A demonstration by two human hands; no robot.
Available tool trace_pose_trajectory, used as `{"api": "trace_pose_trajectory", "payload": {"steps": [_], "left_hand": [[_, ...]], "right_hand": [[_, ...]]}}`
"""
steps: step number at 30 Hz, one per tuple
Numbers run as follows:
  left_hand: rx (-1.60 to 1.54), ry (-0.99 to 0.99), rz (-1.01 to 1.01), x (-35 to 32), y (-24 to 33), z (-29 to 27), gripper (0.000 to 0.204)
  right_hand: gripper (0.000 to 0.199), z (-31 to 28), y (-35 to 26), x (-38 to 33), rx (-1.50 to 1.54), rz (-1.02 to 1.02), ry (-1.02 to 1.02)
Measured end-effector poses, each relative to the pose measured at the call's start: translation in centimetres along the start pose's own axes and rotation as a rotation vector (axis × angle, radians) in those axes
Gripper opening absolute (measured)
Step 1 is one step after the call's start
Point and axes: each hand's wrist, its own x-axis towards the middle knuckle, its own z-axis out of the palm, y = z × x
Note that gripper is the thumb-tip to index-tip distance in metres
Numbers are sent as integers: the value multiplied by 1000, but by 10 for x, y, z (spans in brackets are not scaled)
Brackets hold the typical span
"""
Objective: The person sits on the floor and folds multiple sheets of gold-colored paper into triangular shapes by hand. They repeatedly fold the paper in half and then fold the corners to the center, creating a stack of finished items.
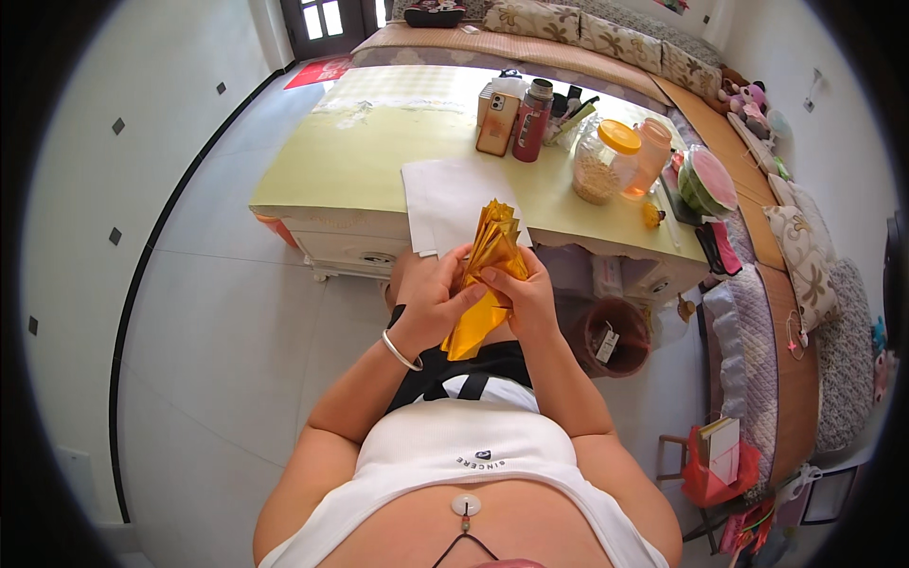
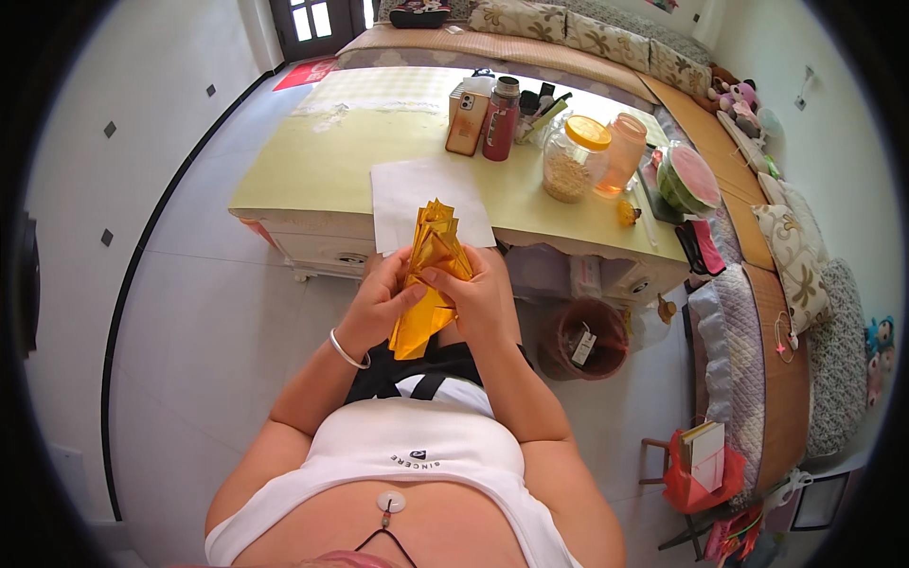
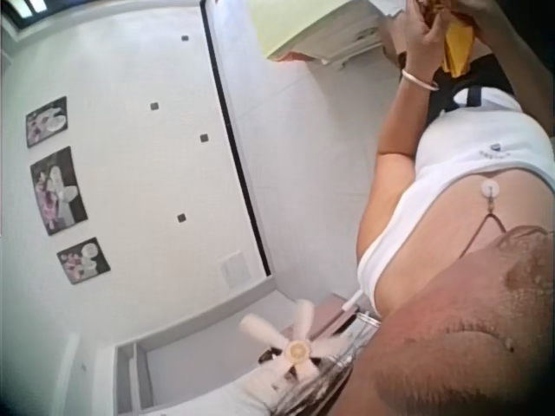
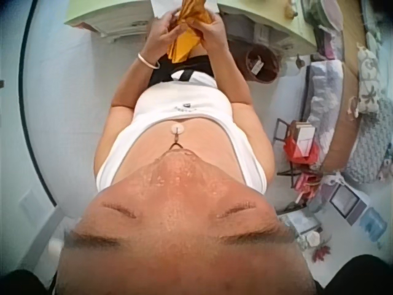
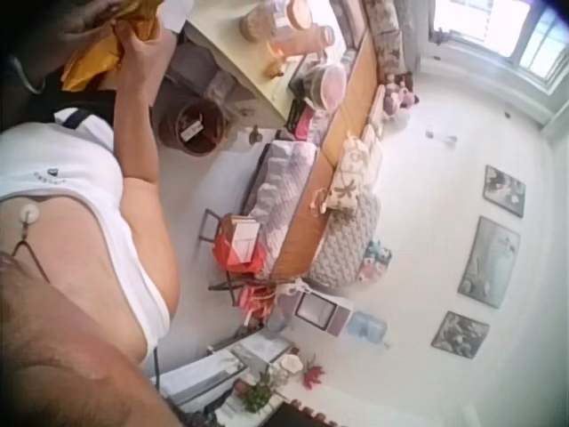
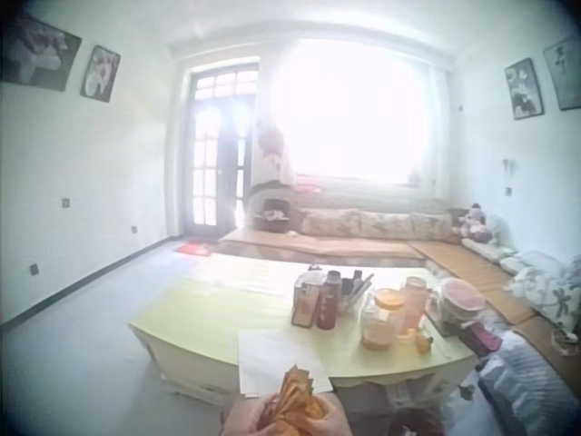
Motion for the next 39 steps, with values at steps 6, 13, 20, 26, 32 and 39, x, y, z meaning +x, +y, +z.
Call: {"api": "trace_pose_trajectory", "payload": {"steps": [6,13,20,26,32,39], "left_hand": [[176,66,161,-8,-9,3,37],[-270,112,177,-10,-19,8,32],[-280,148,185,-19,-26,9,33],[-228,156,211,-21,-29,10,33],[-114,229,235,-20,-33,11,31],[-128,249,245,-21,-38,9,30]], "right_hand": [[38,27,-11,-13,-227,-137,27],[48,43,-13,-21,-839,-647,149],[22,54,-31,-32,-1336,-1284,88],[26,50,-24,-29,-1333,-1239,142],[26,52,-22,-32,-1277,-1214,125],[25,52,-19,-32,-1262,-1250,112]]}}
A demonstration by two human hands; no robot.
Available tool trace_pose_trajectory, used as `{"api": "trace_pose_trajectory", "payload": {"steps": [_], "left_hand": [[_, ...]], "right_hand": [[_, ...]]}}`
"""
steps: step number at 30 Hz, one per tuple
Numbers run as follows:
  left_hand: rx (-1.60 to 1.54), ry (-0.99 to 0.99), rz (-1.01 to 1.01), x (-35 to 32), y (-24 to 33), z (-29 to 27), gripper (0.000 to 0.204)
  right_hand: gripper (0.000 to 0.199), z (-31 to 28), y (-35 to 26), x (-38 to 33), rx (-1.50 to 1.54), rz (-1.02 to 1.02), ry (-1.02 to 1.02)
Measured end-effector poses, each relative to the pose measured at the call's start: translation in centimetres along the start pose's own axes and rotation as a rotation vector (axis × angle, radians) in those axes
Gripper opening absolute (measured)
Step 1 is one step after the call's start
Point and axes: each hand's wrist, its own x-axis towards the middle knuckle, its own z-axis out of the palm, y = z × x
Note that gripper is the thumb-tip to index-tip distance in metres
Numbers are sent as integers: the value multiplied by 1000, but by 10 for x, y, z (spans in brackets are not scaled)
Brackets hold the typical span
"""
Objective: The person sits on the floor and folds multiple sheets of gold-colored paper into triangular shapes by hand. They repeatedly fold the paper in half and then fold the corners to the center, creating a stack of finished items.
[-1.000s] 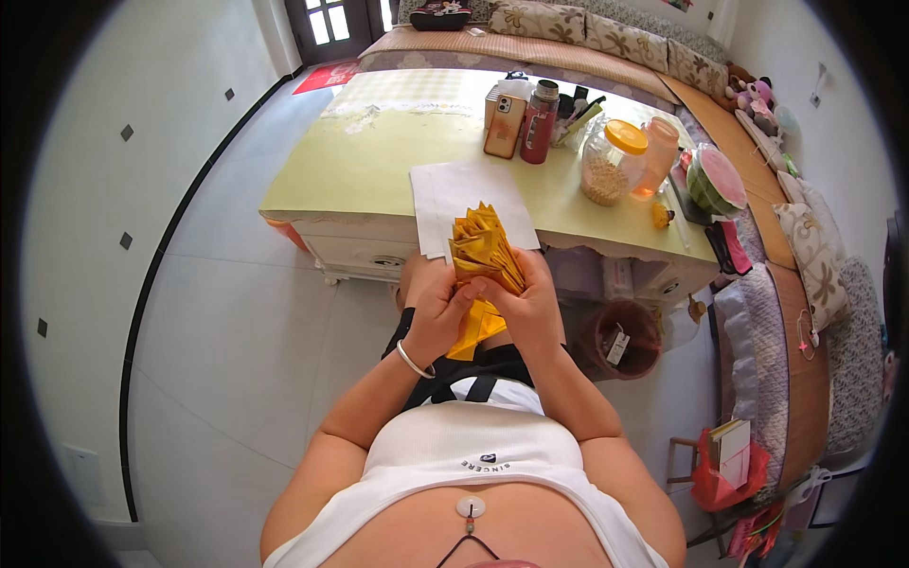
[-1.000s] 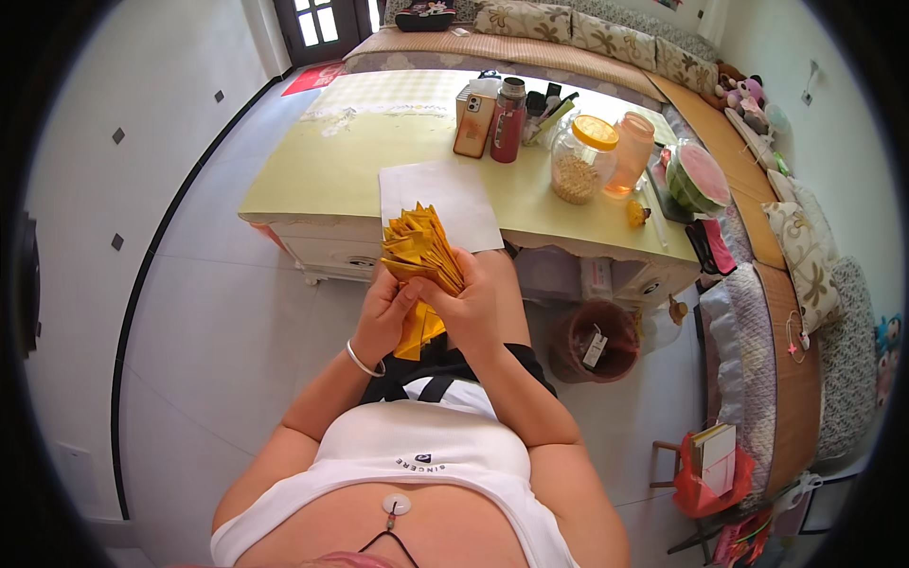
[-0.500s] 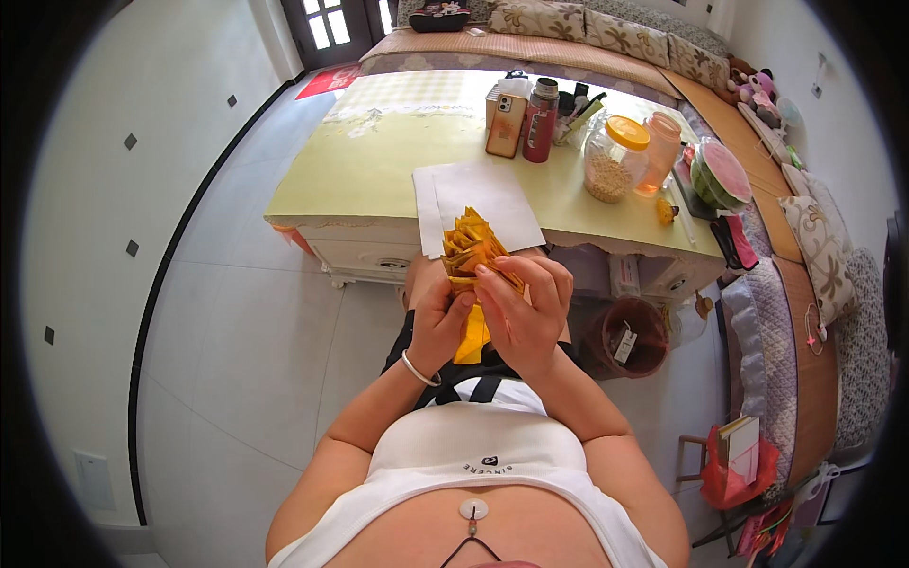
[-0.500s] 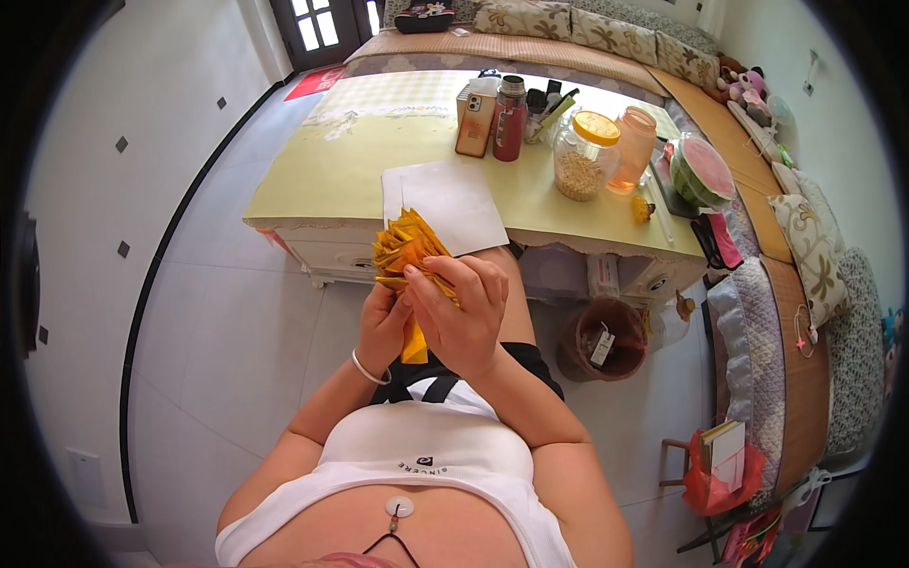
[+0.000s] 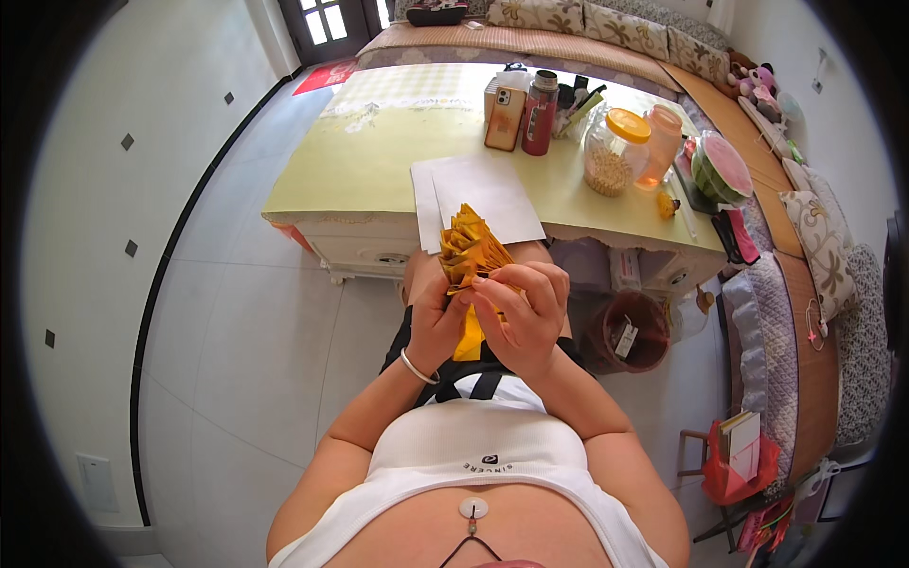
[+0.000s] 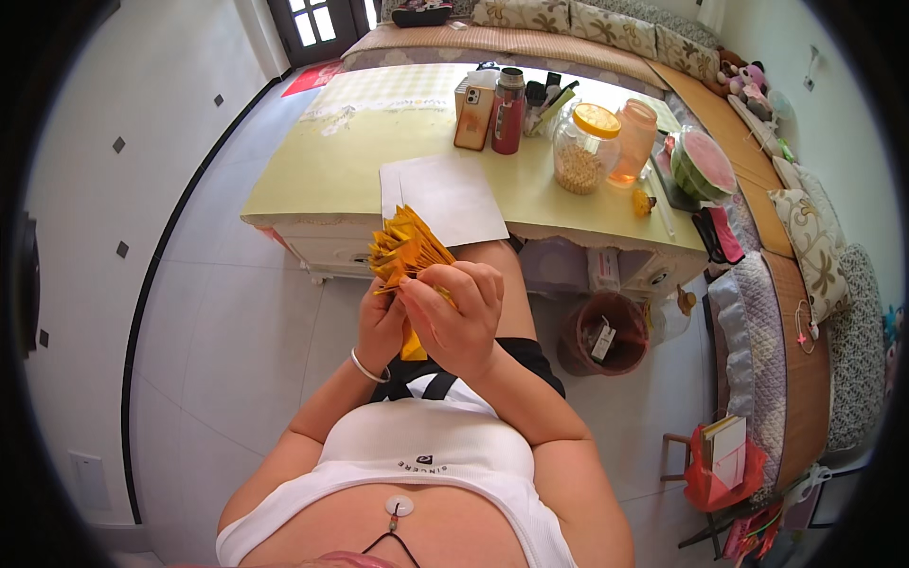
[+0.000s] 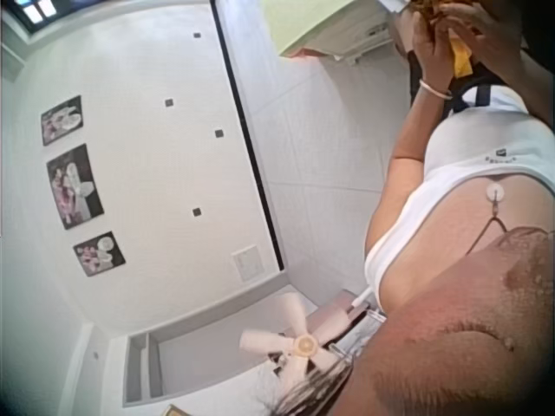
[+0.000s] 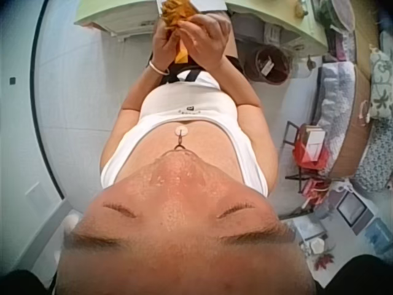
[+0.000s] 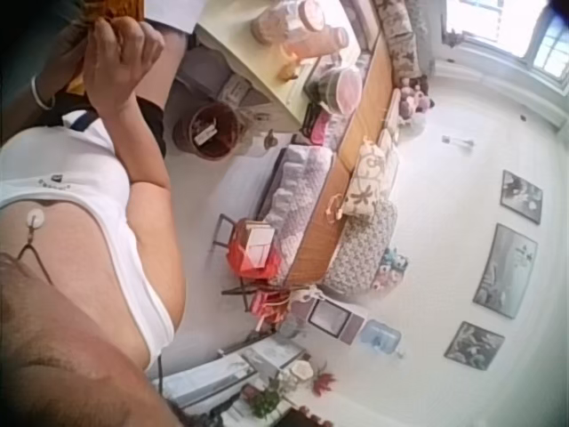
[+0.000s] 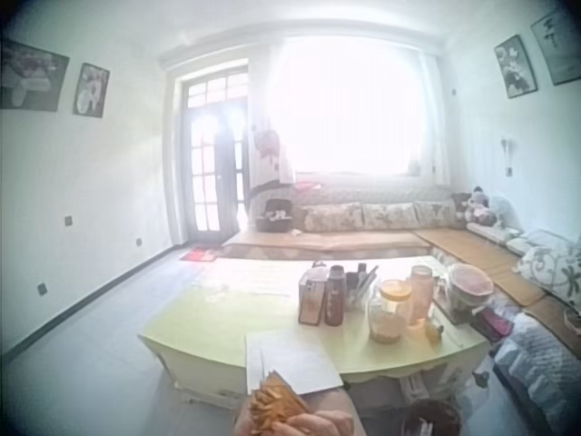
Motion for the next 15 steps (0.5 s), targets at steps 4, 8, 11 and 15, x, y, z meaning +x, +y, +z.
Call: {"api": "trace_pose_trajectory", "payload": {"steps": [4,8,11,15], "left_hand": [[66,38,-41,-1,-1,-5,26],[104,75,-51,-2,1,-5,26],[103,82,-29,-2,4,-3,26],[203,23,-7,1,-1,-15,34]], "right_hand": [[24,2,2,0,51,-17,-3],[23,2,3,-4,78,-34,-17],[21,-1,2,-4,90,-83,-44],[21,1,1,-9,125,-104,-67]]}}
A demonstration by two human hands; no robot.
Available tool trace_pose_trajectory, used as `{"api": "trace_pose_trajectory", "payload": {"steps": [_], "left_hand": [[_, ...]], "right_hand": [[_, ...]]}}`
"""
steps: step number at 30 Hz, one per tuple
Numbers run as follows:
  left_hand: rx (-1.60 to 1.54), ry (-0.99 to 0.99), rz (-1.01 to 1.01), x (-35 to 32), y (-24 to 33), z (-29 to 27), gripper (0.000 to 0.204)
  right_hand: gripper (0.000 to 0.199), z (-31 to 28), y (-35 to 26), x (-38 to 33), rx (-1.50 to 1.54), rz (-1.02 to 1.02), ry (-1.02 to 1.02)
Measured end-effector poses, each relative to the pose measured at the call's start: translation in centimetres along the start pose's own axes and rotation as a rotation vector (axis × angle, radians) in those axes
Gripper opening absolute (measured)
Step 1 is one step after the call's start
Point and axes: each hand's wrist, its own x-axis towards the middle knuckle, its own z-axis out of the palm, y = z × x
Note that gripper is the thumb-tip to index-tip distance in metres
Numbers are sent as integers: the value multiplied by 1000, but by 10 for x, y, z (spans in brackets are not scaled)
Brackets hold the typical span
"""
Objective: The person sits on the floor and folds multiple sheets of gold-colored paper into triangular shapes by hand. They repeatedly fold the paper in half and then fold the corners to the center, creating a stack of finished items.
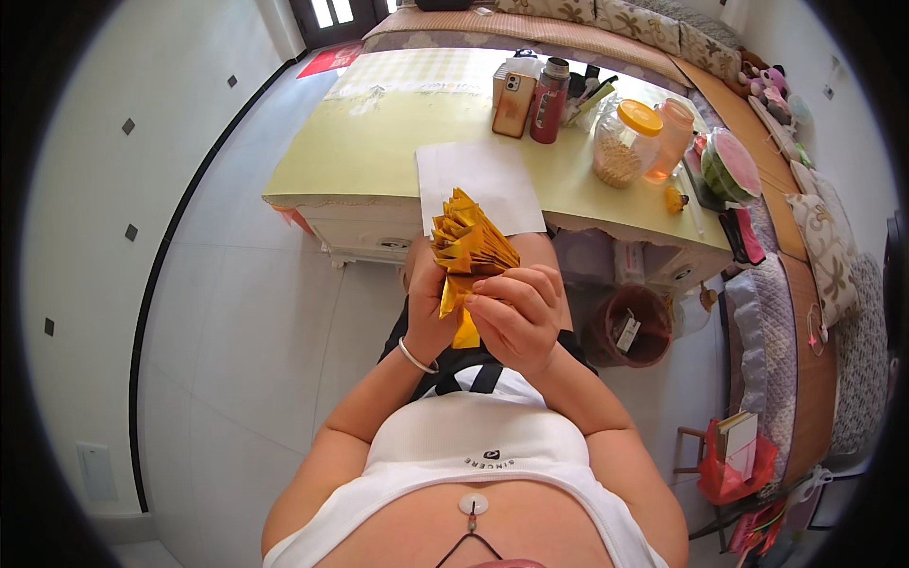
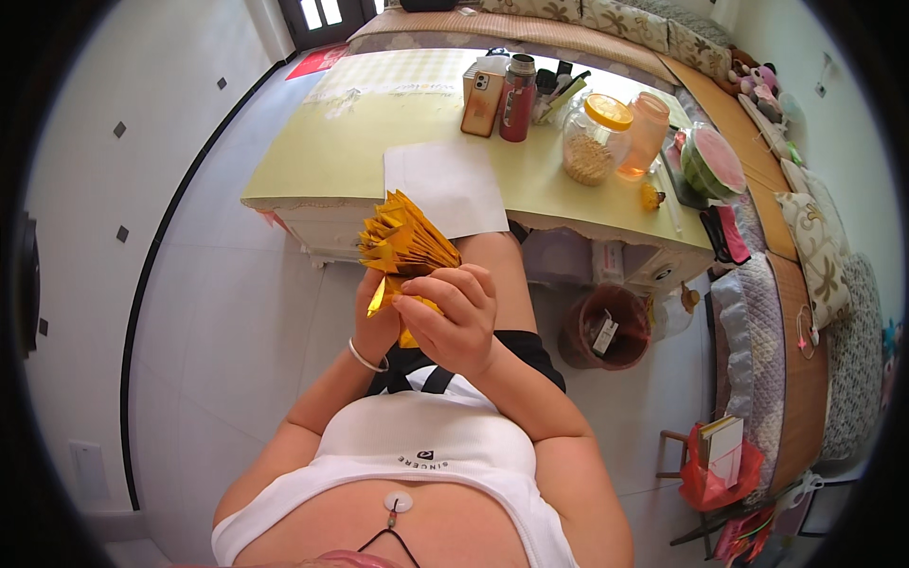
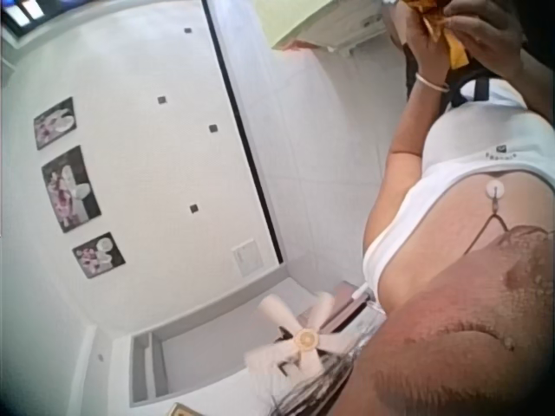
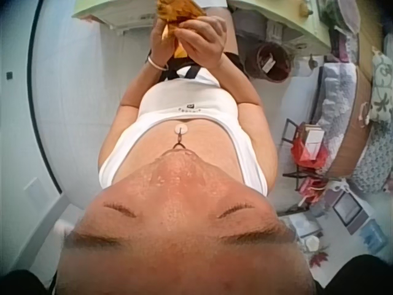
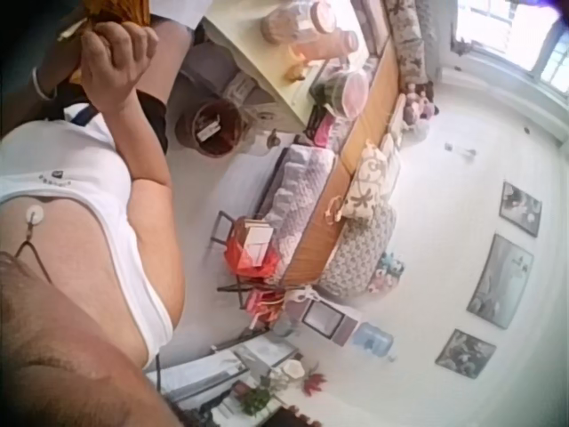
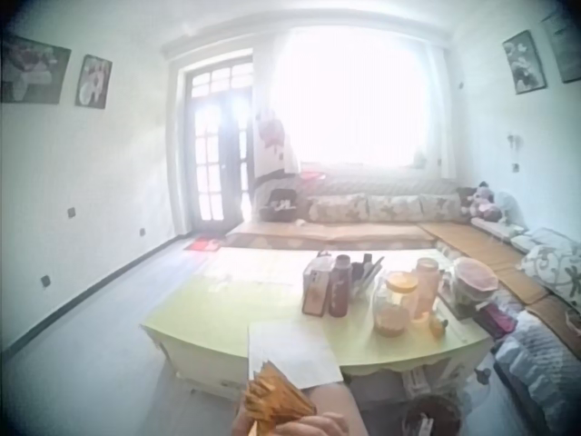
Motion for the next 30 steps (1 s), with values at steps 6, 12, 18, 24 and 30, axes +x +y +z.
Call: {"api": "trace_pose_trajectory", "payload": {"steps": [6,12,18,24,30], "left_hand": [[46,-47,98,1,-5,-7,34],[100,14,98,3,2,-3,30],[331,-25,181,-3,-7,-17,32],[445,-29,197,-4,-2,-14,31],[390,12,164,-4,3,-7,30]], "right_hand": [[28,6,6,-8,20,-32,0],[30,5,7,-6,7,-18,-23],[31,2,5,-2,20,3,-56],[26,2,5,-2,43,29,-39],[24,7,3,-4,-44,60,26]]}}
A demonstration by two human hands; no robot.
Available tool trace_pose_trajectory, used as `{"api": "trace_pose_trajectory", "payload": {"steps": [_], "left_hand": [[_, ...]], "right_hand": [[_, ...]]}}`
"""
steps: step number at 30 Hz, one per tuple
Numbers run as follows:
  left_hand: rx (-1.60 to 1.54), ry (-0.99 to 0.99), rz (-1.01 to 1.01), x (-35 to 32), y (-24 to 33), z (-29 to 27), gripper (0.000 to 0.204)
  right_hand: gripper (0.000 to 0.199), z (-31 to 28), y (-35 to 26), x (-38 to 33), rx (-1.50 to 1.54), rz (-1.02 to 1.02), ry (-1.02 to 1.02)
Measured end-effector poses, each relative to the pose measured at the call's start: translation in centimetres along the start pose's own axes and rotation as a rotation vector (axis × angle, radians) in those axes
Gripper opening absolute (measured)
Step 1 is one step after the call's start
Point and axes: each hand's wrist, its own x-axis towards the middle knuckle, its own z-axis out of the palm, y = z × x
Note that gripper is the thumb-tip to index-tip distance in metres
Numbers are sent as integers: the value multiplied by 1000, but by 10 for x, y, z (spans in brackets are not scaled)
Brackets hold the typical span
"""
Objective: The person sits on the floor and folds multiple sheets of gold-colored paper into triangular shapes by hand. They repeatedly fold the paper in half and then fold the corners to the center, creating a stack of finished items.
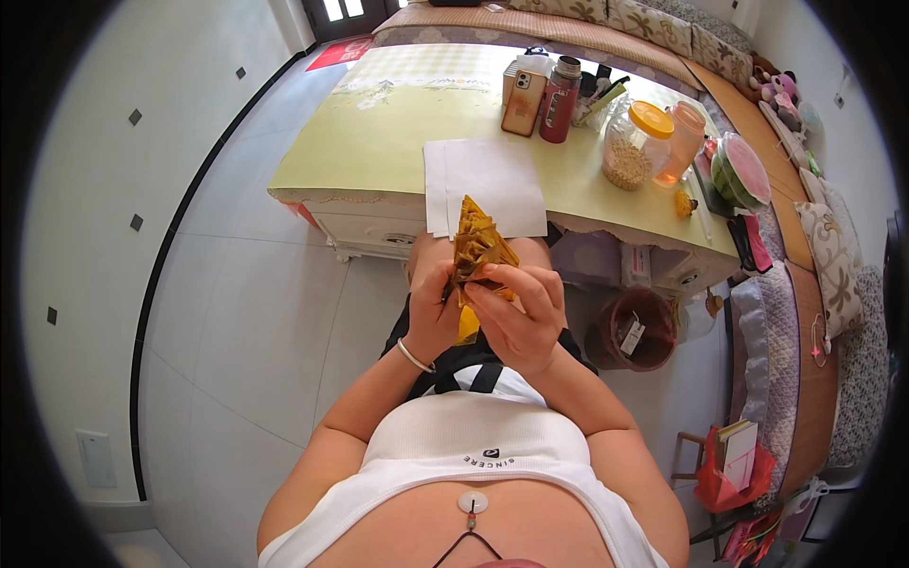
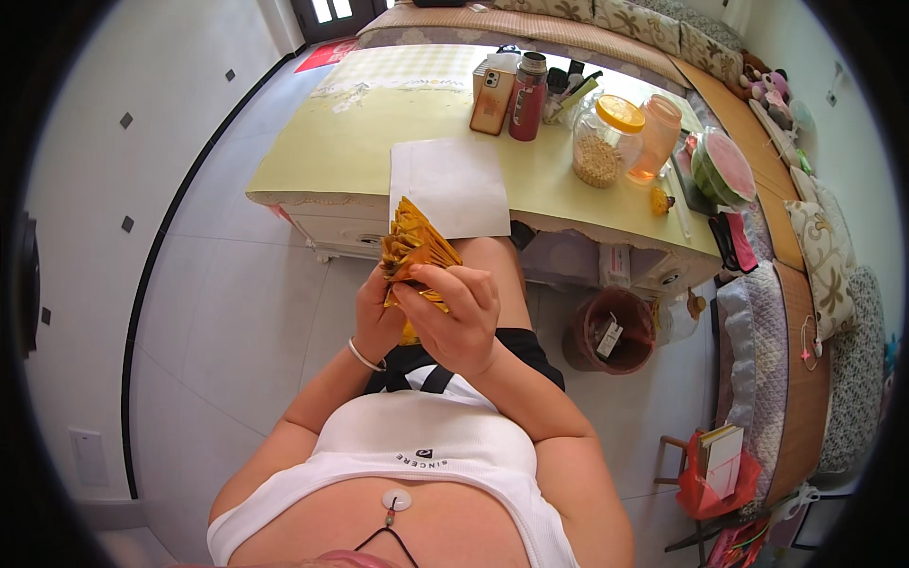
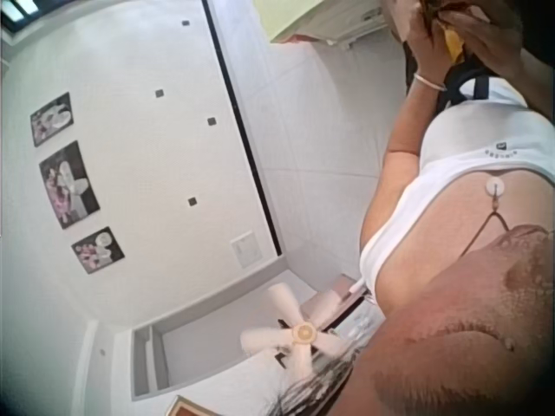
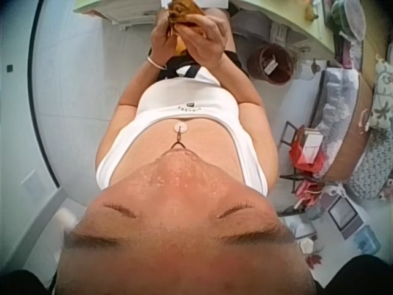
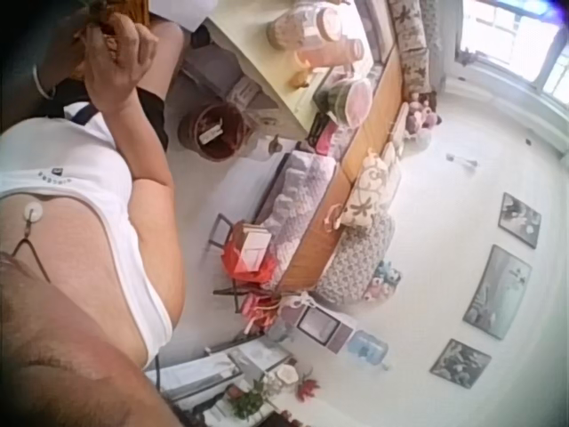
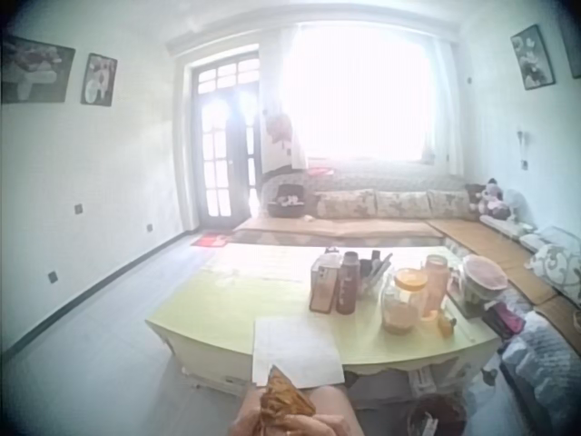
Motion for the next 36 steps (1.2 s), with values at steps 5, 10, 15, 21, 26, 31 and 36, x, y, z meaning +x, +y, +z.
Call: {"api": "trace_pose_trajectory", "payload": {"steps": [5,10,15,21,26,31,36], "left_hand": [[1,18,-2,-3,-5,0,28],[17,51,8,-2,0,0,27],[23,50,37,-3,-8,-3,26],[-27,39,46,-1,-7,-2,29],[-36,40,28,-3,-9,-2,30],[32,57,-15,-5,-9,-3,28],[50,80,36,-2,-8,-2,26]], "right_hand": [[24,-1,0,-2,-13,-9,-27],[26,0,-2,0,-5,13,-24],[29,3,-3,-2,82,80,11],[30,2,-3,-4,126,79,-53],[26,0,-1,-3,125,29,-119],[24,1,-5,-4,7,16,-48],[25,0,-4,-5,7,9,-75]]}}
